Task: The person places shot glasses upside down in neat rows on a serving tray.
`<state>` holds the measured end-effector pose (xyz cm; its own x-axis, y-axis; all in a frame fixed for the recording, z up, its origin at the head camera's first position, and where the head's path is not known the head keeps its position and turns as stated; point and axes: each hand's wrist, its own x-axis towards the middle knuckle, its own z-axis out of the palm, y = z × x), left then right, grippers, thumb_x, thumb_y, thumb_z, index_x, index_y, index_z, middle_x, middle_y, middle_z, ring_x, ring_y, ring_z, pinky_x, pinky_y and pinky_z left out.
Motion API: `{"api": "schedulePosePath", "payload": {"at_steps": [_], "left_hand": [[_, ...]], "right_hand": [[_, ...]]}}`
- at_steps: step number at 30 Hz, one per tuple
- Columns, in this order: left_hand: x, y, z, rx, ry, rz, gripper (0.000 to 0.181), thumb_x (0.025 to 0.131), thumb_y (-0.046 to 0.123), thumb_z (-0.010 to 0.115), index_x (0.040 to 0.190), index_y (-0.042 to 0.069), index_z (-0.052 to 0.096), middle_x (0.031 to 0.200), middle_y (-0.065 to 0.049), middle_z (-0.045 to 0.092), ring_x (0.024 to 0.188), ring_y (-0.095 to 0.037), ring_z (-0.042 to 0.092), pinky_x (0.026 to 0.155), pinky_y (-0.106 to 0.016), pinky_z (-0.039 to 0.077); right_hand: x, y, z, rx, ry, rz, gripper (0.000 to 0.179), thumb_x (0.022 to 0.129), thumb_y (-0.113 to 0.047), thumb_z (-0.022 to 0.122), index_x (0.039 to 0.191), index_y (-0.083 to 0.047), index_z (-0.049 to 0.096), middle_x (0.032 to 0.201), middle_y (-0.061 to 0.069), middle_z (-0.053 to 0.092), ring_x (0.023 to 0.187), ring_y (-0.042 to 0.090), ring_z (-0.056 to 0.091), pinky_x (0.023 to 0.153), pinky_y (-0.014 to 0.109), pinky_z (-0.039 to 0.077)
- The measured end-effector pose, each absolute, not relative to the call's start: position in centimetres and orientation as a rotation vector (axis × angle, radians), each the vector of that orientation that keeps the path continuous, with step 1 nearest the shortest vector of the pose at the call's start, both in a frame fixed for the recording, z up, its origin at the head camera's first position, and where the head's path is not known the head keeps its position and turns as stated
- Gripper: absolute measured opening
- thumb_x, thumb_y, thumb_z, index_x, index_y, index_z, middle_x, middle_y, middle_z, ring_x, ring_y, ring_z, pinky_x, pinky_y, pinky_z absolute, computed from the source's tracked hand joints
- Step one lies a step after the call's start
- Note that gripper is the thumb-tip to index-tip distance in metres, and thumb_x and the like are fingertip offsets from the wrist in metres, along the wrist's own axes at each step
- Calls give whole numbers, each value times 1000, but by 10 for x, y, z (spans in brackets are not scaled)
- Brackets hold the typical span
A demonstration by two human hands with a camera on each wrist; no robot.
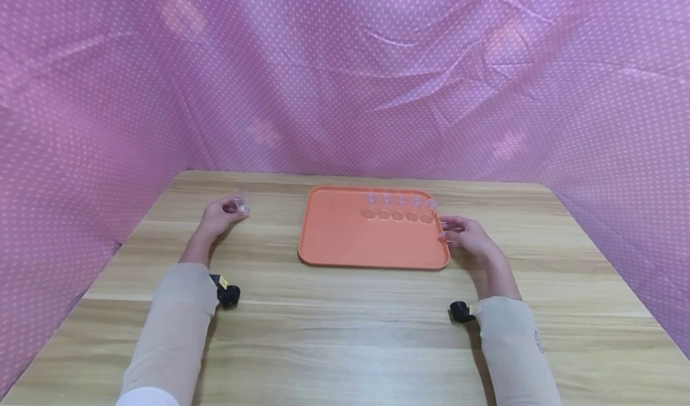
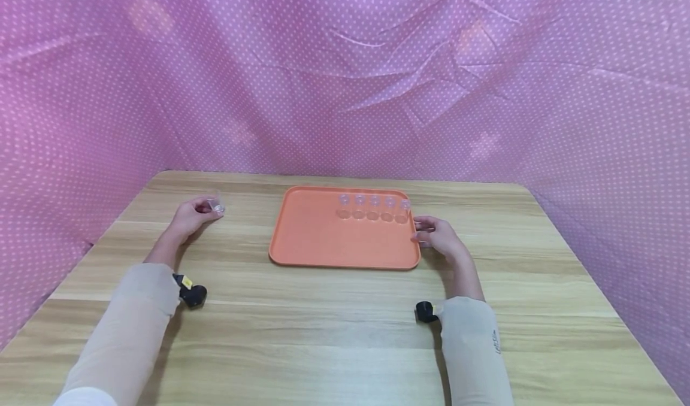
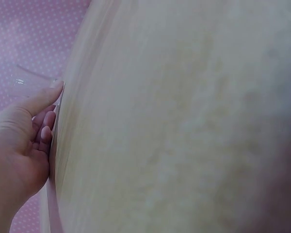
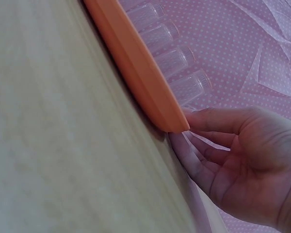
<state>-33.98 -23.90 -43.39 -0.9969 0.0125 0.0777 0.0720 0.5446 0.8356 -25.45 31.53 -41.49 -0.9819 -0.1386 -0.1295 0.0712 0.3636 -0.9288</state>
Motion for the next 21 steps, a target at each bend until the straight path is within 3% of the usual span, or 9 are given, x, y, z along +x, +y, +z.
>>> {"api": "schedulePosePath", "payload": {"at_steps": [8, 17, 21], "left_hand": [[-336, -239, -428, -72, -2699, -1514, 45, 84, 15, 67, 123, -2, 52, 112, -22, 51, 103, -32, 46, 93, -43, 37], [-328, -223, -408, -12, -2624, -1859, 42, 86, 18, 65, 124, 6, 52, 112, -14, 46, 100, -29, 46, 85, -37, 46], [-325, -215, -399, -81, -2613, -1879, 37, 86, 15, 64, 121, 6, 52, 109, -15, 47, 98, -32, 46, 85, -41, 45]], "right_hand": [[-256, 314, -418, -108, 2412, -1723, 49, 87, 5, 53, 132, 12, 35, 122, 32, 44, 85, 13, 60, 77, 30, 51], [-256, 315, -416, -69, 2418, -1708, 50, 87, 4, 53, 133, 10, 36, 123, 29, 44, 87, 15, 60, 78, 30, 51], [-256, 315, -415, -75, 2415, -1713, 50, 87, 4, 53, 133, 10, 35, 123, 30, 44, 87, 15, 60, 78, 30, 51]]}}
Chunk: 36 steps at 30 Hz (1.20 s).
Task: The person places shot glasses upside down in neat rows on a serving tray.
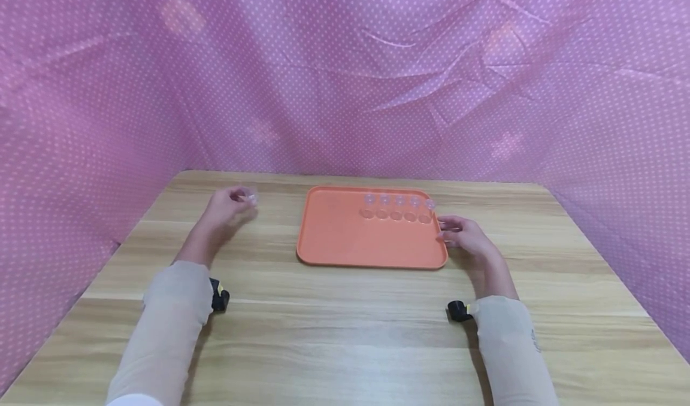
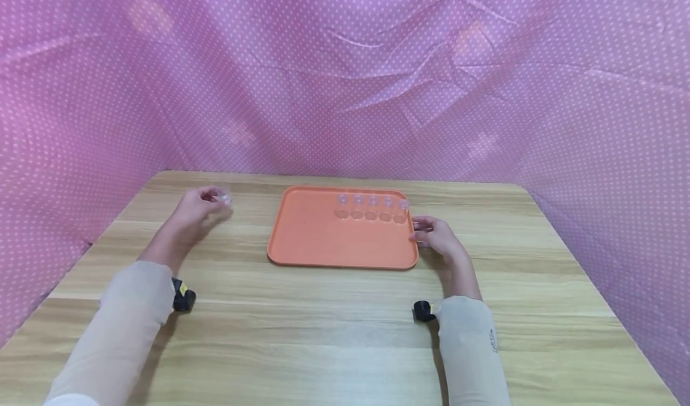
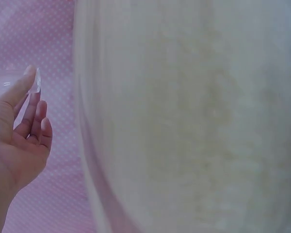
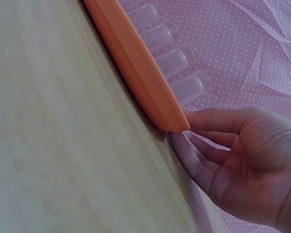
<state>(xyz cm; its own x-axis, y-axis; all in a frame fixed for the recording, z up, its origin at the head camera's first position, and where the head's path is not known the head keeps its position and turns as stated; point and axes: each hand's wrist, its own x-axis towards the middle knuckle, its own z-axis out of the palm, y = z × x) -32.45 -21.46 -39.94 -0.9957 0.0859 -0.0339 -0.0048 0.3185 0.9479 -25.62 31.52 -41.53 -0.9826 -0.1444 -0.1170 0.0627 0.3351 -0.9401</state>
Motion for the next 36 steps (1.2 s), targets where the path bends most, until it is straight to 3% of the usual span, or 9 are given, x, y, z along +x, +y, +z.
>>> {"api": "schedulePosePath", "payload": {"at_steps": [11, 17, 23, 28, 31, 36], "left_hand": [[-324, -190, -377, 168, 2381, 1801, 41, 83, 21, 68, 119, 8, 53, 111, -17, 47, 107, -38, 42, 92, -46, 39], [-352, -187, -397, 346, 2525, 1678, 46, 82, 30, 69, 120, 9, 55, 105, -12, 52, 96, -27, 49, 83, -37, 46], [-376, -180, -418, 427, 2591, 1611, 53, 80, 36, 70, 123, 11, 52, 110, -10, 52, 99, -26, 49, 86, -39, 43], [-397, -170, -438, 515, 2619, 1635, 47, 75, 41, 73, 112, 17, 57, 103, -5, 56, 93, -22, 53, 82, -36, 46], [-394, -159, -432, 530, 2582, 1629, 44, 78, 34, 72, 114, 13, 57, 105, -8, 55, 94, -24, 52, 82, -35, 46], [-359, -132, -391, 567, 2565, 1608, 37, 82, 12, 69, 115, -2, 56, 101, -14, 54, 92, -26, 48, 80, -35, 45]], "right_hand": [[-253, 314, -412, -79, 2396, -1717, 52, 88, 3, 53, 135, 12, 32, 126, 32, 41, 92, 18, 58, 80, 31, 50], [-257, 316, -417, -96, 2411, -1717, 50, 87, 5, 53, 133, 12, 33, 124, 32, 43, 88, 14, 59, 79, 31, 50], [-257, 316, -418, -112, 2408, -1735, 49, 87, 6, 52, 132, 13, 34, 122, 33, 43, 84, 12, 60, 78, 31, 51], [-256, 317, -417, -100, 2424, -1715, 50, 87, 5, 52, 133, 12, 35, 122, 32, 44, 85, 13, 60, 78, 30, 51], [-256, 317, -417, -96, 2420, -1717, 49, 87, 5, 52, 133, 11, 34, 123, 32, 44, 86, 13, 60, 78, 30, 51], [-256, 316, -417, -96, 2396, -1749, 49, 88, 6, 51, 133, 12, 34, 123, 33, 43, 85, 13, 60, 78, 31, 51]]}}
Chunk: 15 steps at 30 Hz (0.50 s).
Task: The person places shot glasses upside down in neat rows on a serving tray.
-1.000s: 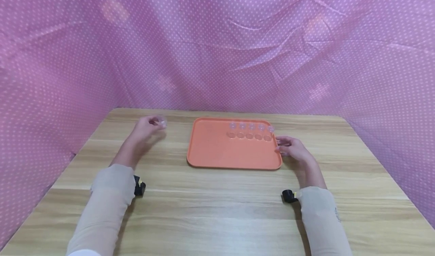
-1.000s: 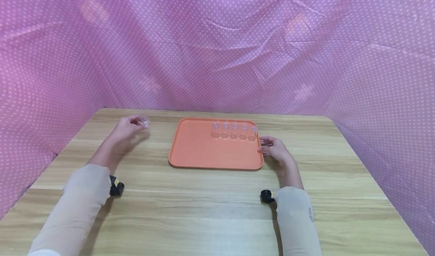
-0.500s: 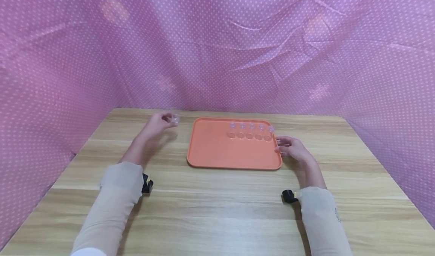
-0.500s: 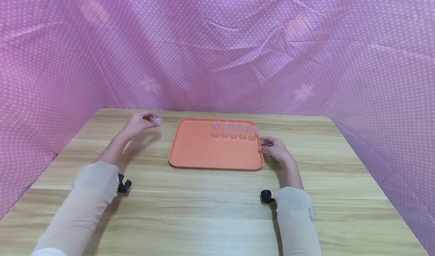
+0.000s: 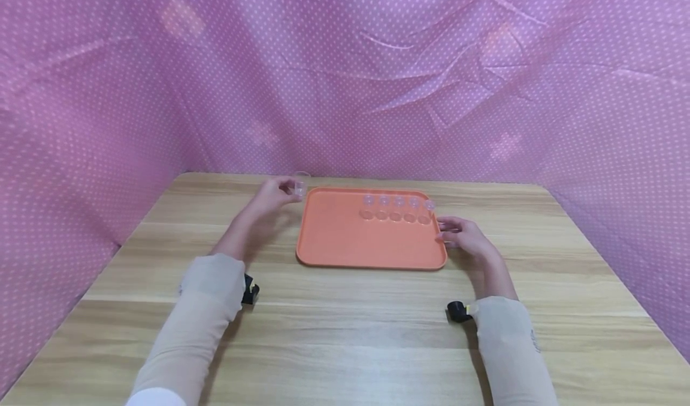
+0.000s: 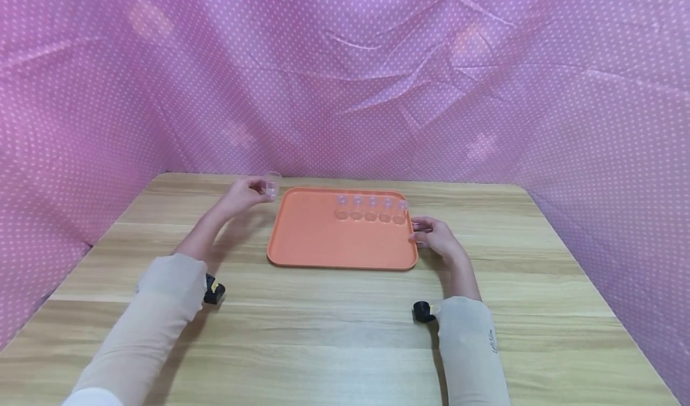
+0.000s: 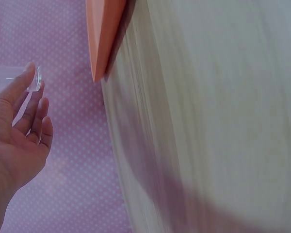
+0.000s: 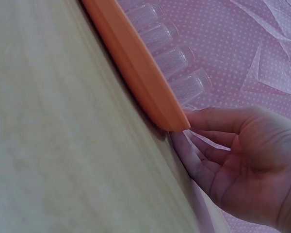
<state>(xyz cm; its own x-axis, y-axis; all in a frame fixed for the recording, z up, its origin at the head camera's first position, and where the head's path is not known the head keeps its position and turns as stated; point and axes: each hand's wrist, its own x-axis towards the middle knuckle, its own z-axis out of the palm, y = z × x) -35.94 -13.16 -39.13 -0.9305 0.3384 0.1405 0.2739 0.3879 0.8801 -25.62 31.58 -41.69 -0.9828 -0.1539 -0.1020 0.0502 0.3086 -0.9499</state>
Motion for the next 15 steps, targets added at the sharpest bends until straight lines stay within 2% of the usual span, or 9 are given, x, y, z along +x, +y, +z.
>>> {"api": "schedulePosePath", "payload": {"at_steps": [3, 6, 10, 15], "left_hand": [[-344, -116, -374, 593, 2576, 1594, 34, 82, 6, 67, 113, -7, 57, 98, -13, 56, 89, -24, 48, 78, -32, 45], [-339, -106, -368, 597, 2581, 1569, 34, 82, 4, 67, 112, -6, 58, 97, -14, 57, 89, -24, 49, 77, -31, 45], [-339, -97, -368, 608, 2578, 1569, 33, 81, 4, 67, 111, -5, 59, 95, -15, 58, 88, -25, 50, 77, -35, 46], [-349, -92, -382, 607, 2510, 1605, 34, 81, 10, 68, 112, -1, 59, 93, -10, 56, 86, -21, 50, 77, -39, 47]], "right_hand": [[-256, 316, -417, -82, 2382, -1766, 49, 88, 6, 51, 133, 12, 34, 123, 32, 43, 85, 12, 60, 78, 30, 51], [-256, 316, -417, -80, 2380, -1764, 50, 88, 5, 52, 134, 12, 33, 124, 32, 43, 86, 13, 60, 78, 30, 51], [-257, 316, -418, -69, 2392, -1748, 53, 87, 4, 55, 134, 11, 33, 125, 31, 42, 89, 14, 59, 80, 30, 50], [-257, 316, -419, -49, 2394, -1744, 53, 86, 4, 56, 134, 10, 34, 125, 30, 43, 90, 15, 58, 80, 30, 50]]}}
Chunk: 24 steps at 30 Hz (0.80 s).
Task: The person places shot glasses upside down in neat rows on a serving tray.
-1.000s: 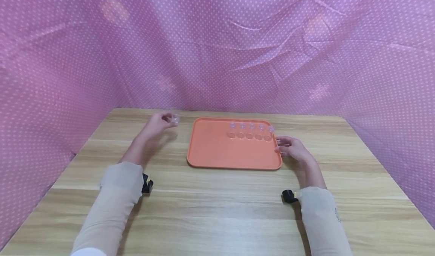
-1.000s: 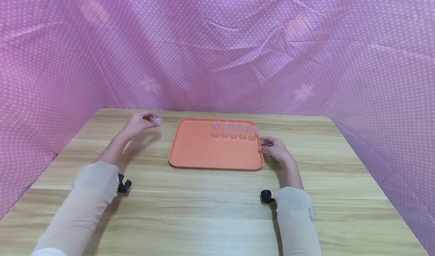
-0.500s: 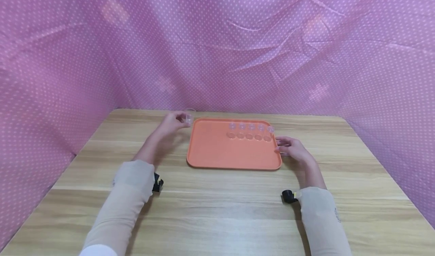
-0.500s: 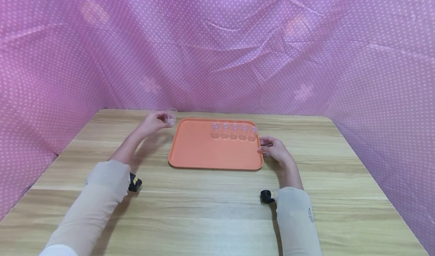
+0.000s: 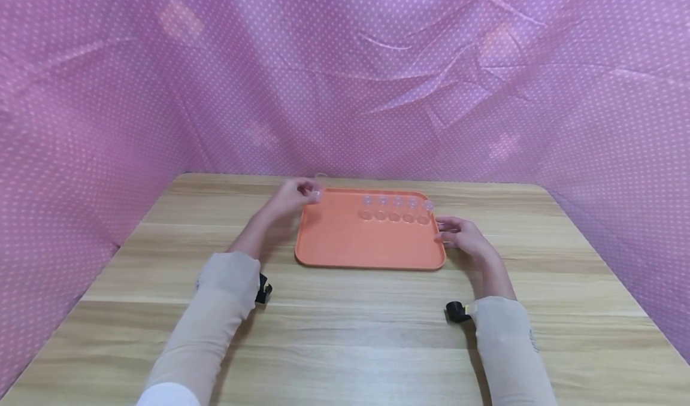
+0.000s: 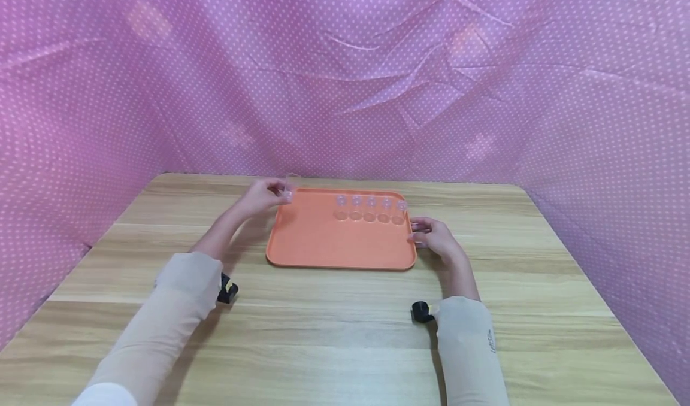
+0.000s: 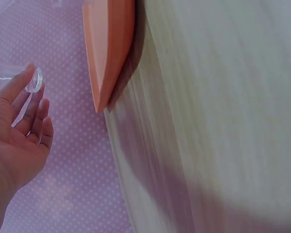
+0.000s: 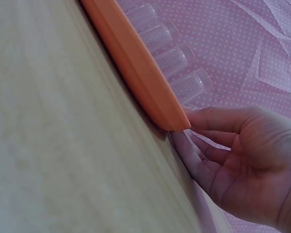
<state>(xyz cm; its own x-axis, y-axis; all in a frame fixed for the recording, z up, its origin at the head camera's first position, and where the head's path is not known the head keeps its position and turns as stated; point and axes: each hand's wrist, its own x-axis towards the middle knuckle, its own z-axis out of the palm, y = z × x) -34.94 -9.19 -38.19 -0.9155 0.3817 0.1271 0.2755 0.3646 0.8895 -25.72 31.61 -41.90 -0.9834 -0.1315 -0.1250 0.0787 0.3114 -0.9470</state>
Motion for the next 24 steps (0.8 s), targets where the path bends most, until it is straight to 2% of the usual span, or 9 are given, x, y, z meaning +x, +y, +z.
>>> {"api": "schedulePosePath", "payload": {"at_steps": [3, 6, 11, 16, 24], "left_hand": [[-343, -84, -375, 593, 2527, 1582, 36, 81, 9, 68, 113, -3, 58, 96, -13, 56, 88, -24, 50, 80, -43, 46], [-340, -79, -370, 645, 2575, 1536, 36, 80, 8, 69, 111, -5, 59, 97, -16, 59, 89, -26, 51, 80, -39, 46], [-342, -72, -369, 690, 2674, 1427, 36, 79, 10, 71, 110, -4, 61, 98, -14, 62, 88, -24, 53, 74, -28, 45], [-343, -65, -372, 718, 2687, 1438, 35, 79, 9, 71, 109, -6, 61, 96, -15, 63, 86, -25, 54, 73, -29, 46], [-343, -59, -372, 694, 2740, 1443, 30, 79, 12, 72, 106, -1, 66, 87, -11, 63, 82, -25, 54, 67, -27, 44]], "right_hand": [[-257, 316, -419, -47, 2393, -1741, 52, 87, 3, 55, 134, 9, 35, 124, 29, 44, 90, 16, 59, 80, 30, 50], [-257, 315, -418, -40, 2408, -1724, 51, 87, 2, 55, 134, 8, 37, 123, 27, 45, 91, 17, 58, 79, 30, 50], [-256, 315, -418, -40, 2417, -1714, 52, 86, 1, 57, 134, 8, 36, 123, 27, 45, 92, 17, 58, 80, 30, 50], [-256, 315, -418, -36, 2407, -1732, 53, 86, 2, 57, 134, 9, 36, 123, 28, 45, 91, 17, 58, 81, 30, 50], [-256, 316, -418, -46, 2388, -1749, 52, 87, 3, 55, 134, 10, 34, 124, 30, 43, 90, 16, 59, 81, 29, 50]]}}
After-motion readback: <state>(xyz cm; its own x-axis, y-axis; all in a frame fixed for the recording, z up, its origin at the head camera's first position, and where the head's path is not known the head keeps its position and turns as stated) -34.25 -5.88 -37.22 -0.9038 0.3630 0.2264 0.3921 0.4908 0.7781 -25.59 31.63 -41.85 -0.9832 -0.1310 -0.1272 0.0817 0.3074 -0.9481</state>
